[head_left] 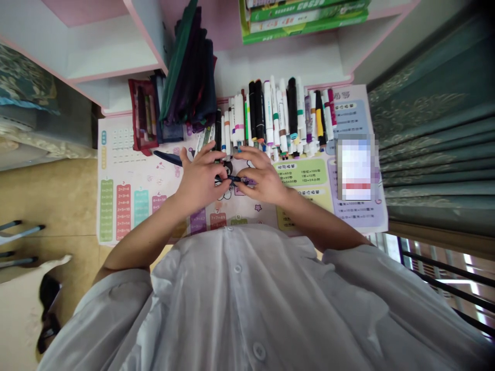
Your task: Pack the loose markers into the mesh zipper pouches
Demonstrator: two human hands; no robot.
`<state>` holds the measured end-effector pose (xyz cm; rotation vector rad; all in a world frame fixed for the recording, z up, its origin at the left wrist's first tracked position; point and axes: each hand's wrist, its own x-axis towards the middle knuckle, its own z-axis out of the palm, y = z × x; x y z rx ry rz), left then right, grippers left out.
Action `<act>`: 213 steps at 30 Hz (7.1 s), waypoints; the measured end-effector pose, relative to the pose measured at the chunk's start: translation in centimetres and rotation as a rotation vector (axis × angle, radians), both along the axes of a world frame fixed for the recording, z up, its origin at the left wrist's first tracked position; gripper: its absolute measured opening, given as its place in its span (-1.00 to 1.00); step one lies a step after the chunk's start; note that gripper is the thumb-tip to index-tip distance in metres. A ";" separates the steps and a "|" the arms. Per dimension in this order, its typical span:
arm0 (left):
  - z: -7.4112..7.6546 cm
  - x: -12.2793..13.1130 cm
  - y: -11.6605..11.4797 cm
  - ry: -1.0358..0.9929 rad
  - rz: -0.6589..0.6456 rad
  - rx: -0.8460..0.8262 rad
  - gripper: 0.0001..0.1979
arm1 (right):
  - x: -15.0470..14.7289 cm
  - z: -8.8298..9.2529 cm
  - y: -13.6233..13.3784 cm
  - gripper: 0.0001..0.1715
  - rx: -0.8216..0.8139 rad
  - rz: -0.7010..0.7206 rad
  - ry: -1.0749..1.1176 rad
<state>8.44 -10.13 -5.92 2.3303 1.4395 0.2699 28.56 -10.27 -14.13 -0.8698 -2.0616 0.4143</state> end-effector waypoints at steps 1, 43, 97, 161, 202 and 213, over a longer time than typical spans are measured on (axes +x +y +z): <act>0.0 -0.1 0.0 -0.011 0.000 -0.024 -0.88 | 0.0 0.0 0.0 -0.91 -0.009 0.003 0.003; -0.8 -0.4 0.1 -0.028 0.072 -0.132 -0.85 | 0.2 0.0 0.5 -0.73 0.015 -0.014 -0.006; -0.3 -2.2 0.1 0.001 0.131 -0.123 -0.85 | 0.2 -0.3 0.7 -0.70 -0.002 -0.019 0.048; 0.5 -5.1 -0.1 0.050 0.214 -0.102 -0.81 | 0.8 -0.1 1.1 -0.76 0.065 -0.039 0.015; 0.6 -7.8 0.0 0.046 0.339 -0.068 -0.84 | 1.4 0.2 1.4 -0.76 0.003 -0.051 -0.041; 0.7 -8.5 0.0 0.057 0.367 -0.067 -0.84 | 1.7 -0.1 1.8 -0.72 0.043 -0.086 -0.052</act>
